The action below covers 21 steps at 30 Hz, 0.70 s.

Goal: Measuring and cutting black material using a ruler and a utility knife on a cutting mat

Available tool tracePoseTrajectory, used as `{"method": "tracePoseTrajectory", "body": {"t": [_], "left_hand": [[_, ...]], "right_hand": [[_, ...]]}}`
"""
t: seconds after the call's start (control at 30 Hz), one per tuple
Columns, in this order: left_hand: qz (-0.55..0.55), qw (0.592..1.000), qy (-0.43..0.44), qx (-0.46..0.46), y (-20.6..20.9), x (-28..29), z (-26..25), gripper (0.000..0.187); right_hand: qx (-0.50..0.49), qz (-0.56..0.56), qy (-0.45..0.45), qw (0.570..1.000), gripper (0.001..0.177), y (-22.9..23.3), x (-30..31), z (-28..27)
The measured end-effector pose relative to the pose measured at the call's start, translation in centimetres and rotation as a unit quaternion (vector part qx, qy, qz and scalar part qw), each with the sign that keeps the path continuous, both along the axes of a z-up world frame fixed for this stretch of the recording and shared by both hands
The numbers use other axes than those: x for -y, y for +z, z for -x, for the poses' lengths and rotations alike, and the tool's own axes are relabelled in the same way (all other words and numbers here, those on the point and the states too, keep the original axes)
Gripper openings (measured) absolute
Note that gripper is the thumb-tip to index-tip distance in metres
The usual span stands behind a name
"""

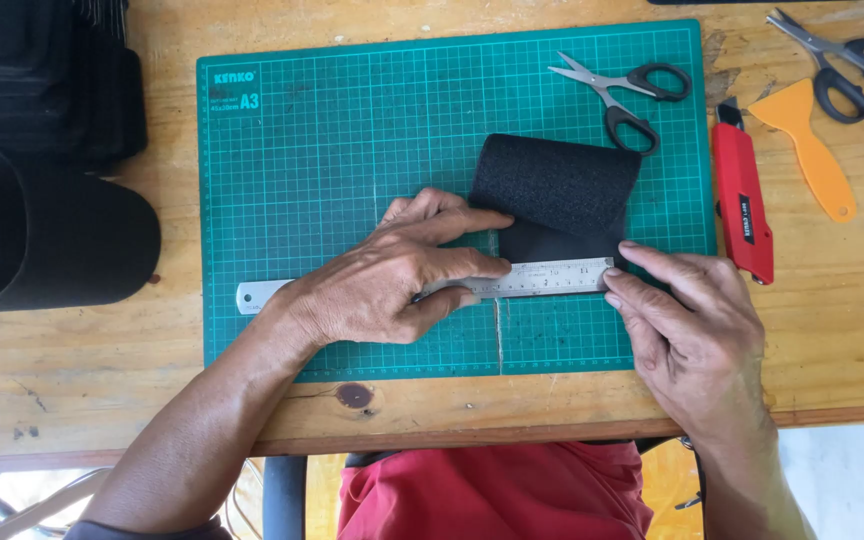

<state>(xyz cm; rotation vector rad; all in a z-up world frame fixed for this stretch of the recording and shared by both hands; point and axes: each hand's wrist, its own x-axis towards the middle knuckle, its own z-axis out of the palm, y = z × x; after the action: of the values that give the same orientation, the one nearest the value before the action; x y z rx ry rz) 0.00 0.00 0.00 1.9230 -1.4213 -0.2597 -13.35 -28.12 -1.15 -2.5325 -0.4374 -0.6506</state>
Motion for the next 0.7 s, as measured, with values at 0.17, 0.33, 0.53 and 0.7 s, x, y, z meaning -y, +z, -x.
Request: {"method": "tracePoseTrajectory", "body": {"t": [0.17,0.33,0.53,0.7], "left_hand": [[0.002,1.0,-0.002,-0.001,-0.16,-0.07,0.02,0.027],[0.004,1.0,-0.003,0.003,-0.3,-0.01,0.0,0.028],[-0.001,1.0,0.002,0.005,-0.38,0.03,0.07,0.029],[-0.001,1.0,0.001,0.002,-0.37,0.01,0.02,0.028]], "right_hand": [[0.002,0.004,-0.001,1.0,0.013,-0.27,0.13,0.09],[0.006,0.008,-0.002,1.0,0.014,-0.13,0.1,0.04],[0.002,0.003,-0.007,1.0,0.013,-0.26,0.12,0.06],[0.002,0.002,-0.004,1.0,0.014,-0.28,0.16,0.03]]}}
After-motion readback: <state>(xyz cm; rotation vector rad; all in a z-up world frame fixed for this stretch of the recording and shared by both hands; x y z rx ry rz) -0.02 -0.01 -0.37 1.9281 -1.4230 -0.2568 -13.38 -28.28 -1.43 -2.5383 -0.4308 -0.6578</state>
